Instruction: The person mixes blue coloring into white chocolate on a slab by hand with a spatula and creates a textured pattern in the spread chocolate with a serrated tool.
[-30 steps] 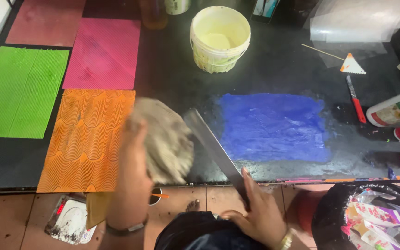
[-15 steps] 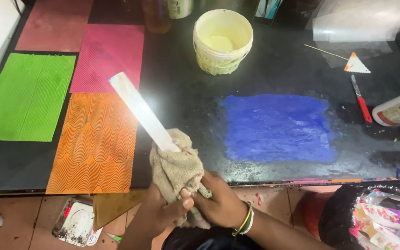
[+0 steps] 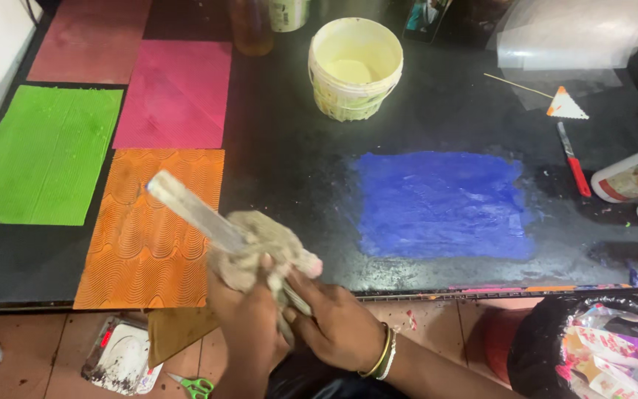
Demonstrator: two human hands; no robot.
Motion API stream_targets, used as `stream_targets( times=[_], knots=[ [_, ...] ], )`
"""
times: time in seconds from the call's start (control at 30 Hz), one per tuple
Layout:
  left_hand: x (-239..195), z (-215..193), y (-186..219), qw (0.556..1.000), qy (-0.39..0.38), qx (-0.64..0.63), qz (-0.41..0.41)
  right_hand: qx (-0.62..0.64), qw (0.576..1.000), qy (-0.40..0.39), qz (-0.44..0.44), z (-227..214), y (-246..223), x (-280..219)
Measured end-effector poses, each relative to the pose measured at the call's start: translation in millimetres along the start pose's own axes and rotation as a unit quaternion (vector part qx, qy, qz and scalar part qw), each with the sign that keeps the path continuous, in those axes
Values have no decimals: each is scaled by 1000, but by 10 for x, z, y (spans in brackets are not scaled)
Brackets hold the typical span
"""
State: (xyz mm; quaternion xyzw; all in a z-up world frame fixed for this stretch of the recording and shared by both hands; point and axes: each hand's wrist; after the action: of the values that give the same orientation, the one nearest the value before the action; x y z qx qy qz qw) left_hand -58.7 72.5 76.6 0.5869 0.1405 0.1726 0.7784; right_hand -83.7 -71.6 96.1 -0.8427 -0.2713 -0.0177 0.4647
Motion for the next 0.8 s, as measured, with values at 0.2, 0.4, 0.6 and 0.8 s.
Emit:
stream_targets(
  times=[0.2, 0.4, 0.6, 0.8],
  knots=[
    [495, -4, 146, 993, 37, -108, 31, -25, 993, -52, 100, -150, -35, -193],
    [925, -195, 67, 971, 39, -58, 228, -114, 971, -93, 186, -362, 215, -655],
    [921, -253, 181, 972, 4, -179, 155, -89, 977, -33, 192, -569, 502, -973],
    [-143, 272, -51, 959, -196, -23, 206, -99, 992, 72, -33, -285, 356, -409]
  ],
)
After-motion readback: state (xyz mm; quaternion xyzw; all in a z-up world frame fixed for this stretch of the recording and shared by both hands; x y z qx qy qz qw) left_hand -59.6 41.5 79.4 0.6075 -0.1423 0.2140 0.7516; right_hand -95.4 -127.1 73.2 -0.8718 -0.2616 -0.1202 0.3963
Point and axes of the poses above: each hand's wrist, its own x-axis towards the middle knuckle, its own z-axis out of the palm, y = z × x, and after that the axes turned 3 degrees about z, right-handed
